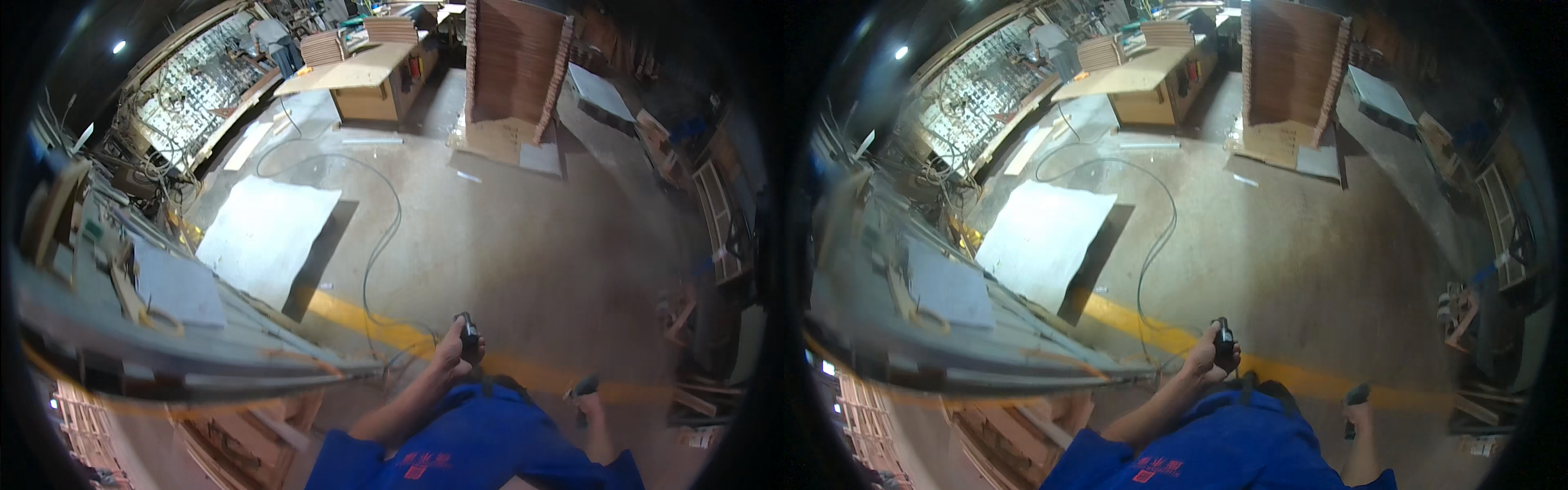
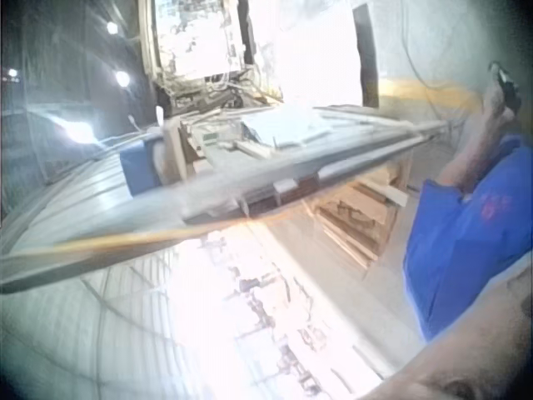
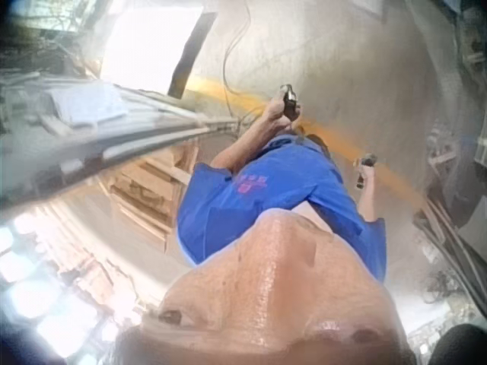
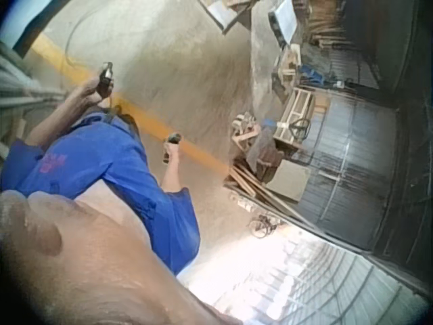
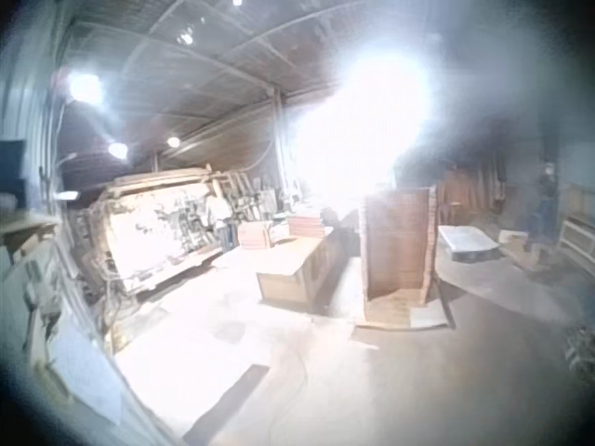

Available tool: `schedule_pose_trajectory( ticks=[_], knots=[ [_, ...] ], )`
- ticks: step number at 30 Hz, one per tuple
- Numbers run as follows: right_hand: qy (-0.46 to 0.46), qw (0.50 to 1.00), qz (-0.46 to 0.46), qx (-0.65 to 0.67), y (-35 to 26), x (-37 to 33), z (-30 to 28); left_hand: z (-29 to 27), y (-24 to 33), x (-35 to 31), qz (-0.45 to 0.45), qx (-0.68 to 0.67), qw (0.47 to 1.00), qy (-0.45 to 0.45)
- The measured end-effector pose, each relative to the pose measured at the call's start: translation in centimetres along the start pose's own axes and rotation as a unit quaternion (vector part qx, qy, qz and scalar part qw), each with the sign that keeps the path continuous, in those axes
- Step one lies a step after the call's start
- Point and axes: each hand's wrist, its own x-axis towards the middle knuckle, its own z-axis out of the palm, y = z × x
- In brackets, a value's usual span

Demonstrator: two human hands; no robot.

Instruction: The person attaches metal hinges to a wooden door using an electric drill. They pick up hinges and screws from a storage box, align them on the door surface, and drive in the screws before moving to another area to handle a battery.

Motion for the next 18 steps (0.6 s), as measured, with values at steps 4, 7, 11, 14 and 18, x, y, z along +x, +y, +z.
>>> schedule_pose_trajectory(
  ticks=[4,7,11,14,18],
  knots=[
    [-0.14,0.988,0.048,-0.03,-11.4,6.4,2.7,5.3,8.7,4.5,0.084,-0.015,0.993,-0.081],
    [-0.185,0.975,-0.007,-0.12,-19.4,15.3,4.2,8.6,16.9,6.7,0.152,-0.018,0.985,-0.085],
    [-0.226,0.939,-0.038,-0.255,-33.2,22.6,3.1,11.2,28.3,13.9,0.244,-0.006,0.97,0.019],
    [-0.237,0.952,-0.046,-0.19,-46.2,31.9,1.7,14.7,36.7,17.2,0.231,-0.048,0.972,-0.014],
    [-0.272,0.859,-0.183,-0.394,-62.6,44.1,-0.1,18.2,45.5,17.9,0.253,-0.084,0.964,-0.024]
  ],
)
